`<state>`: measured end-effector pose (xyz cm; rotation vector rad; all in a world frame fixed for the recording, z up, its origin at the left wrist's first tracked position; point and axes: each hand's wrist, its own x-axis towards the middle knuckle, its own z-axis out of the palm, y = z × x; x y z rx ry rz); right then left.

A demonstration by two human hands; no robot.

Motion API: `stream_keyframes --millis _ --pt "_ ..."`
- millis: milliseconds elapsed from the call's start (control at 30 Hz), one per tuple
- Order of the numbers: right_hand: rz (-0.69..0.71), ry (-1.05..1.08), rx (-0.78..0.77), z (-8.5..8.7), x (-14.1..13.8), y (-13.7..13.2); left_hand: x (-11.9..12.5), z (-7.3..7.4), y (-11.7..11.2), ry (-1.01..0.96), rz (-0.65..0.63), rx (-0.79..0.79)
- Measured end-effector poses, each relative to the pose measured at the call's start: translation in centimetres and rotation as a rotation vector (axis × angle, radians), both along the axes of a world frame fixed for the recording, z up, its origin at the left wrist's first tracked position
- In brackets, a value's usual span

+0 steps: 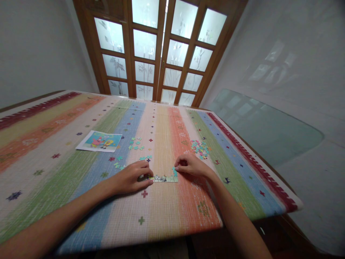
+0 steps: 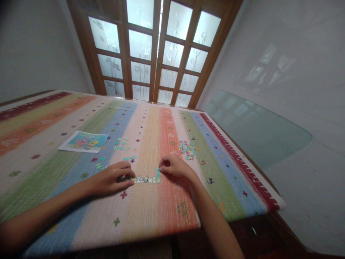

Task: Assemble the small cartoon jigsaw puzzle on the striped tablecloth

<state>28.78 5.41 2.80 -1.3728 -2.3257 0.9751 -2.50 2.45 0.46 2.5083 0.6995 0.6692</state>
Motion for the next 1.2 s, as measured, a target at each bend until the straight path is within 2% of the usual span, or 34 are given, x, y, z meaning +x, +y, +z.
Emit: stream_keyframes --millis 267,400,567,633,867,1033,1200 --pt "-0.023 -0.038 -0.027 0.4 -0.3 -0.3 0.0 0.2 0.0 0.018 0.001 0.009" --pt "-0.013 0.007 -0.035 0.6 0.2 -0.3 0.0 0.2 0.0 0.021 0.001 0.007" --pt "0.067 0.035 -0.242 0.9 0.8 -0.4 -0.1 0.1 0.0 0.016 -0.004 0.01" --pt "0.089 0.023 -0.281 0.9 0.8 -0.5 -0.1 0.1 0.0 0.012 -0.005 0.01" --pt "0.076 0.049 -0.252 0.7 0.6 -0.5 0.0 0.4 -0.1 0.021 -0.004 0.011" --pt "-0.045 0.161 -0.154 0.3 0.8 -0.2 0.0 0.3 0.0 0.019 -0.004 0.008" --pt "-0.207 0.312 -0.252 -0.3 0.2 0.0 0.0 0.1 0.0 0.03 -0.005 0.004"
